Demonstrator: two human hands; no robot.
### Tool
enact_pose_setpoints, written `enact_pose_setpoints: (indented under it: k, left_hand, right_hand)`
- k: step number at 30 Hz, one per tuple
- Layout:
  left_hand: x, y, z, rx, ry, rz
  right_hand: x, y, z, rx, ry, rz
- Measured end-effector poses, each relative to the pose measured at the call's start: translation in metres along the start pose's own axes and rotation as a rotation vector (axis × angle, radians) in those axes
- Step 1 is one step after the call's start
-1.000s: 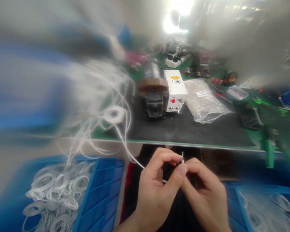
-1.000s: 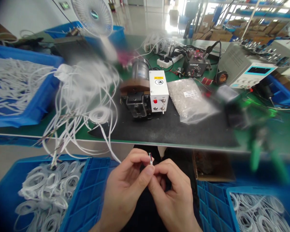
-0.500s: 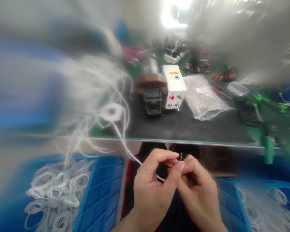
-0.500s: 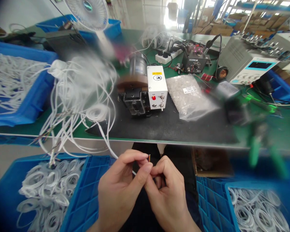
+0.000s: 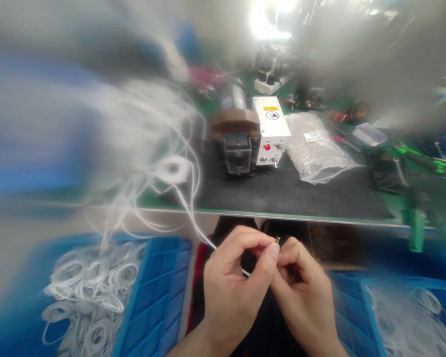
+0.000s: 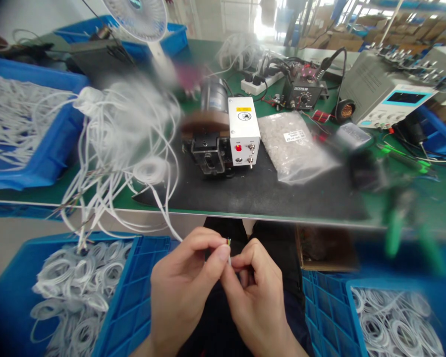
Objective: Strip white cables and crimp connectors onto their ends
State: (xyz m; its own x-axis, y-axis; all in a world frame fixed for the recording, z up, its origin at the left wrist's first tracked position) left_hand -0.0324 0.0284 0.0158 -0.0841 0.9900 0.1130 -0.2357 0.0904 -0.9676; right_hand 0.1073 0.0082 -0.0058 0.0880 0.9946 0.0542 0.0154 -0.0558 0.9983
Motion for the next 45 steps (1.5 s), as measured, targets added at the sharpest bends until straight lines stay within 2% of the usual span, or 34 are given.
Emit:
enact_pose_setpoints:
  k: [7, 14, 20, 23, 29, 37, 45]
  left_hand:
    - [0.003, 0.012, -0.005, -0.144, 0.078, 0.102]
    - [0.001, 0.008, -0.002, -0.057, 0.081, 0.067]
    - [-0.002, 0.002, 0.000, 0.037, 0.035, -0.026]
    - [-0.002, 0.003, 0.000, 0.040, 0.026, -0.023]
    - [0.000, 0.015, -0.005, -0.144, 0.065, 0.101]
    - [-0.005, 0.033, -0.014, -0.378, 0.025, 0.296]
    - [-0.011, 0.036, -0.025, -0.543, -0.029, 0.466]
  right_hand:
    - [0.003, -0.001, -0.001, 0.109, -0.009, -0.078]
    - [0.001, -0.003, -0.001, 0.168, 0.007, -0.114]
    - [0.001, -0.006, -0.001, 0.175, 0.015, -0.144]
    - [0.000, -0.008, -0.001, 0.177, 0.011, -0.139]
    - [0.000, -0.010, 0.000, 0.183, 0.001, -0.143]
    - [0.001, -0.012, -0.001, 0.188, -0.014, -0.130]
    - [0.001, -0.016, -0.003, 0.166, -0.026, -0.103]
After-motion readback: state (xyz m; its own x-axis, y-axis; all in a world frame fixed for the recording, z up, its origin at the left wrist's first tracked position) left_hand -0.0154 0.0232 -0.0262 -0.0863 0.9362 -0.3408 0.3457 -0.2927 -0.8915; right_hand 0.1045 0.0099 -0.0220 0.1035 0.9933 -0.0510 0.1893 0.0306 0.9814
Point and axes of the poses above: each hand's wrist, its own x-axis towards the middle knuckle, its own z-axis out of the back of the hand, y = z × x, the point moved 7 cm from there along x, towards the middle knuckle, and after that the axes turned 13 degrees about x, right-handed, at the moved point
